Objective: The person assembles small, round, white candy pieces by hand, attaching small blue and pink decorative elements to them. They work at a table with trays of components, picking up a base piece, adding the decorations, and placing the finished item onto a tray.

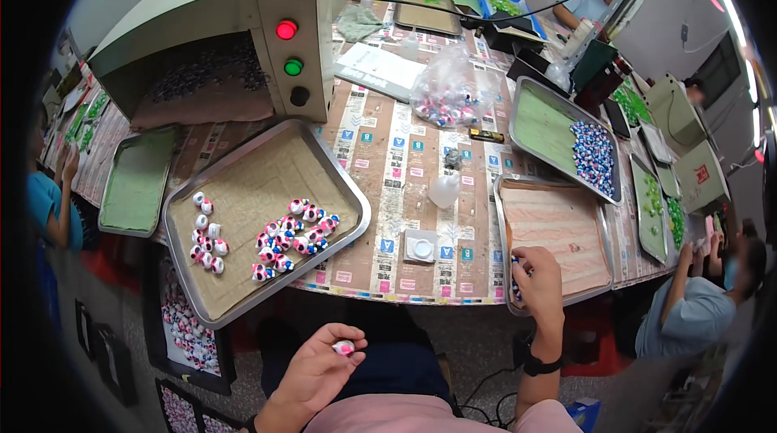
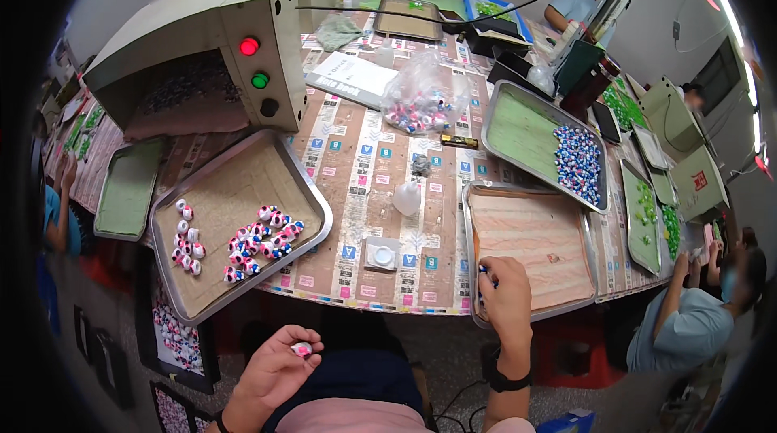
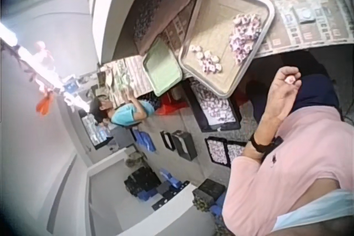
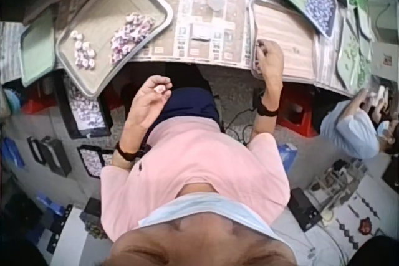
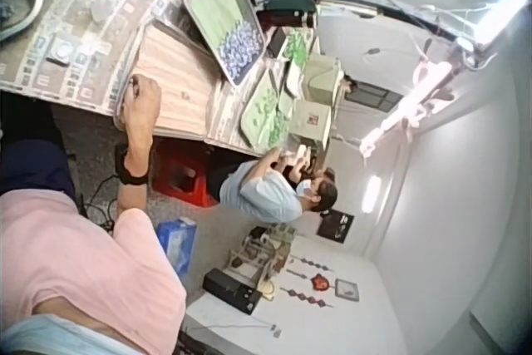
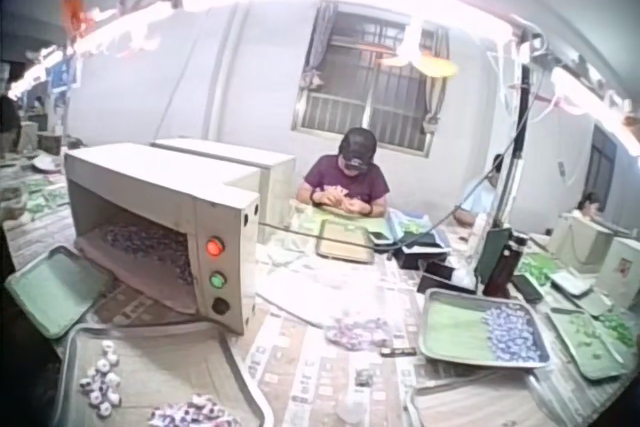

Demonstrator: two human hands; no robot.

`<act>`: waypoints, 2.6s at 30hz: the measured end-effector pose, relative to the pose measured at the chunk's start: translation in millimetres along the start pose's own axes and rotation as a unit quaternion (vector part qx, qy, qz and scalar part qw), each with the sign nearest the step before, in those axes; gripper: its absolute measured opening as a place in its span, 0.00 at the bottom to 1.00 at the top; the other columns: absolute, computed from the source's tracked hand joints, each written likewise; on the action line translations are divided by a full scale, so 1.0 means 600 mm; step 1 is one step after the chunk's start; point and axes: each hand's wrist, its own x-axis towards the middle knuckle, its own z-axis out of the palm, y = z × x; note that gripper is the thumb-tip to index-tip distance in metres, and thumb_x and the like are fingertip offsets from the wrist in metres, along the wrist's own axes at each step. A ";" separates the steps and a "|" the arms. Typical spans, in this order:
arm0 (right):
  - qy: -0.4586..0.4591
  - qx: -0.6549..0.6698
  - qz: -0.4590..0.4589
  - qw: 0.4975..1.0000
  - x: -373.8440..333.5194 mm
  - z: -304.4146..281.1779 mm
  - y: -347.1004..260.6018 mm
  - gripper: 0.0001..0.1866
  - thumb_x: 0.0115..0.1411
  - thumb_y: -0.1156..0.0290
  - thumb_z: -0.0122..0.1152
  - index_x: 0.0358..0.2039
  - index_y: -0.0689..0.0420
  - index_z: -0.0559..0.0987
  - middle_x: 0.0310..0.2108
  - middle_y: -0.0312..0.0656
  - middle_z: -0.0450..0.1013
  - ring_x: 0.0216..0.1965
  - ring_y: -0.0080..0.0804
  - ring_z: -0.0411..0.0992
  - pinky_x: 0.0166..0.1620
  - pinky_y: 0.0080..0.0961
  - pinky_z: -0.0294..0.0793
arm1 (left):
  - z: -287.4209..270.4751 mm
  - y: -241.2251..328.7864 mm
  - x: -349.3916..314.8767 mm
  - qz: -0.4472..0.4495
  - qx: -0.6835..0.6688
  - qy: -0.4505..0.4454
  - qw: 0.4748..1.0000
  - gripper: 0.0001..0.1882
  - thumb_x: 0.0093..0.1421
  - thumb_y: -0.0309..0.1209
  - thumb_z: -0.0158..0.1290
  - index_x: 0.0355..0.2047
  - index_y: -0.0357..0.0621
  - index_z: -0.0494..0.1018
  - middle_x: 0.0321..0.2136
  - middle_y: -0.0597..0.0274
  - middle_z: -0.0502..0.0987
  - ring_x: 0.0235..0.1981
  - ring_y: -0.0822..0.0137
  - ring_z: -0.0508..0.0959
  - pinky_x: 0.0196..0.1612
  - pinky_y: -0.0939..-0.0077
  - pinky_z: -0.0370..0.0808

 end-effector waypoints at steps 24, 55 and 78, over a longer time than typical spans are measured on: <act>-0.014 0.075 0.016 0.997 0.015 0.001 0.007 0.09 0.54 0.80 0.58 0.37 0.63 0.78 0.32 0.43 0.74 0.29 0.27 0.73 0.32 0.22 0.72 | -0.006 -0.012 0.005 -0.034 0.016 -0.004 0.999 0.17 0.65 0.24 0.46 0.54 0.31 0.65 0.47 0.48 0.74 0.45 0.59 0.79 0.46 0.74 0.80; -0.043 0.076 -0.173 0.981 0.023 0.122 -0.163 0.08 0.48 0.79 0.63 0.32 0.60 0.79 0.31 0.44 0.74 0.36 0.42 0.73 0.40 0.34 0.70 | -0.036 -0.012 0.010 0.006 -0.032 -0.064 0.997 0.11 0.64 0.23 0.48 0.47 0.37 0.68 0.47 0.55 0.73 0.49 0.64 0.76 0.51 0.76 0.76; -0.240 0.367 -0.081 0.895 -0.114 0.097 -0.235 0.10 0.50 0.79 0.67 0.35 0.61 0.82 0.33 0.39 0.76 0.32 0.20 0.73 0.35 0.15 0.72 | -0.010 -0.022 0.016 0.041 0.018 -0.034 0.998 0.15 0.61 0.19 0.52 0.49 0.37 0.69 0.46 0.58 0.73 0.48 0.69 0.75 0.54 0.73 0.74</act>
